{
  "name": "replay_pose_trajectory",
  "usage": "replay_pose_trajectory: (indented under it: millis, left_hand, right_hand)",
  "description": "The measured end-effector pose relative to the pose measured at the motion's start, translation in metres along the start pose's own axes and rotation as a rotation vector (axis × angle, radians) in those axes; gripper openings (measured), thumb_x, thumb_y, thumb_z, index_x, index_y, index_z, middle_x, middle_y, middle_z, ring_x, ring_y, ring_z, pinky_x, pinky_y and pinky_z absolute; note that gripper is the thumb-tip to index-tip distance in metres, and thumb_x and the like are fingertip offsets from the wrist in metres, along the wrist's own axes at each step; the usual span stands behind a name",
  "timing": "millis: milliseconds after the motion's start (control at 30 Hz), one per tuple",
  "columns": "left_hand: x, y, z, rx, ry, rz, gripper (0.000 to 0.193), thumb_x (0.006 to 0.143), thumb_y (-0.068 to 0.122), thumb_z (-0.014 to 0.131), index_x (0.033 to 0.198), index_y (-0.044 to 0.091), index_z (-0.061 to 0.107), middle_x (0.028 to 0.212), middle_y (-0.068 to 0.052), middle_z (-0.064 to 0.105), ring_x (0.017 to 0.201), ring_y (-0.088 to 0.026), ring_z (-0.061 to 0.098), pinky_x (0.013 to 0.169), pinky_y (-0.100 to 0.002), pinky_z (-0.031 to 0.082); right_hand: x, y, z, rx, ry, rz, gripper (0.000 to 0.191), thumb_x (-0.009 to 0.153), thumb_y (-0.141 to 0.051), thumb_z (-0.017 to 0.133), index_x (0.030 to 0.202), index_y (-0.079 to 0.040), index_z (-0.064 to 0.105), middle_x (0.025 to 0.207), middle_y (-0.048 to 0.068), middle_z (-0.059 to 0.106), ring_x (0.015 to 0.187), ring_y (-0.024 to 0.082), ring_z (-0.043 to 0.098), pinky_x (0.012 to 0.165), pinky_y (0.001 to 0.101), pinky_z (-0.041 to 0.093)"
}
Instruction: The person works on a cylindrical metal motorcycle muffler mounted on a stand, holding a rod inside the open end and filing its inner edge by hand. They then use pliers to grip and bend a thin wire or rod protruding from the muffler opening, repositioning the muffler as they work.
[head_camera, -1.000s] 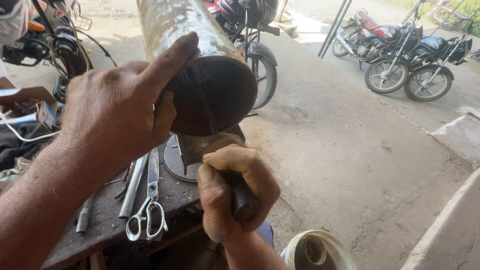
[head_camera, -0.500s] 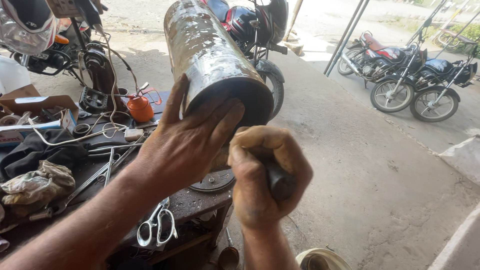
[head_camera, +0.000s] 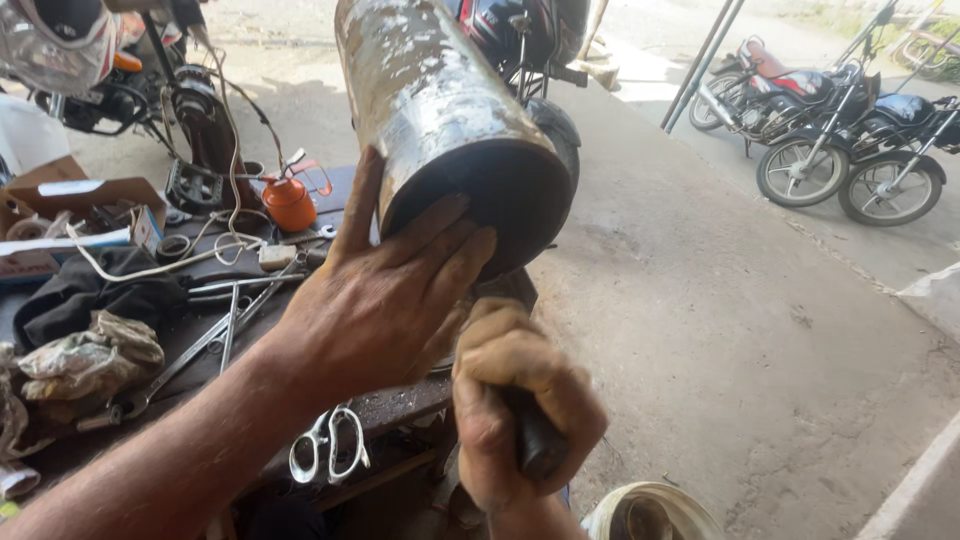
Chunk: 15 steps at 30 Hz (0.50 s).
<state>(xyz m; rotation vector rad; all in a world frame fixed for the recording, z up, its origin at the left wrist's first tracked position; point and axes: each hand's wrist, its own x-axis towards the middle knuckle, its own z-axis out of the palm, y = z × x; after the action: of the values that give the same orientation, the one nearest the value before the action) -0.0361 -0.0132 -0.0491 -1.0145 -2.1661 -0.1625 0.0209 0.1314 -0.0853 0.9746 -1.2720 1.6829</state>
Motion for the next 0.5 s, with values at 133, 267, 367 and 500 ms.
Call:
replay_pose_trajectory:
  millis: [133,267,367,500]
  left_hand:
    - [-0.006,-0.001,-0.014,-0.012,-0.128,0.009,0.075,0.075,0.03,0.077,0.136,-0.003,0.049,0.134,-0.018,0.063,0.143,-0.032,0.042,0.118,-0.074,-0.003]
    - [-0.005,0.002,-0.02,0.046,-0.21,0.009,0.085,0.066,0.025,0.078,0.141,-0.001,0.047,0.142,-0.015,0.059,0.143,-0.03,0.039,0.116,-0.074,-0.003]
    - [-0.006,0.004,-0.022,0.031,-0.225,-0.002,0.086,0.068,0.023,0.077,0.145,0.0,0.046,0.144,-0.014,0.056,0.144,-0.029,0.037,0.117,-0.075,-0.002]
    - [-0.007,0.012,-0.012,0.068,-0.196,-0.037,0.098,0.065,0.026,0.078,0.151,-0.001,0.041,0.156,-0.017,0.046,0.146,-0.028,0.033,0.114,-0.076,0.0]
  right_hand:
    - [-0.007,0.001,0.002,-0.031,-0.032,-0.022,0.023,0.105,-0.022,0.067,0.098,-0.001,0.061,0.07,0.004,0.058,0.064,0.014,0.057,0.068,0.0334,0.051]
    - [-0.013,0.003,0.003,-0.048,-0.001,-0.049,0.022,0.104,-0.021,0.067,0.097,-0.001,0.063,0.071,0.006,0.059,0.067,0.016,0.058,0.067,0.0327,0.051]
    - [-0.018,0.008,0.004,-0.016,0.047,-0.05,0.02,0.103,-0.021,0.067,0.097,-0.002,0.063,0.072,0.005,0.06,0.065,0.016,0.057,0.066,0.0322,0.05]
    - [-0.021,0.022,-0.003,0.141,0.148,-0.103,0.028,0.103,-0.03,0.068,0.104,-0.002,0.066,0.071,0.003,0.061,0.064,0.017,0.061,0.066,0.0357,0.053]
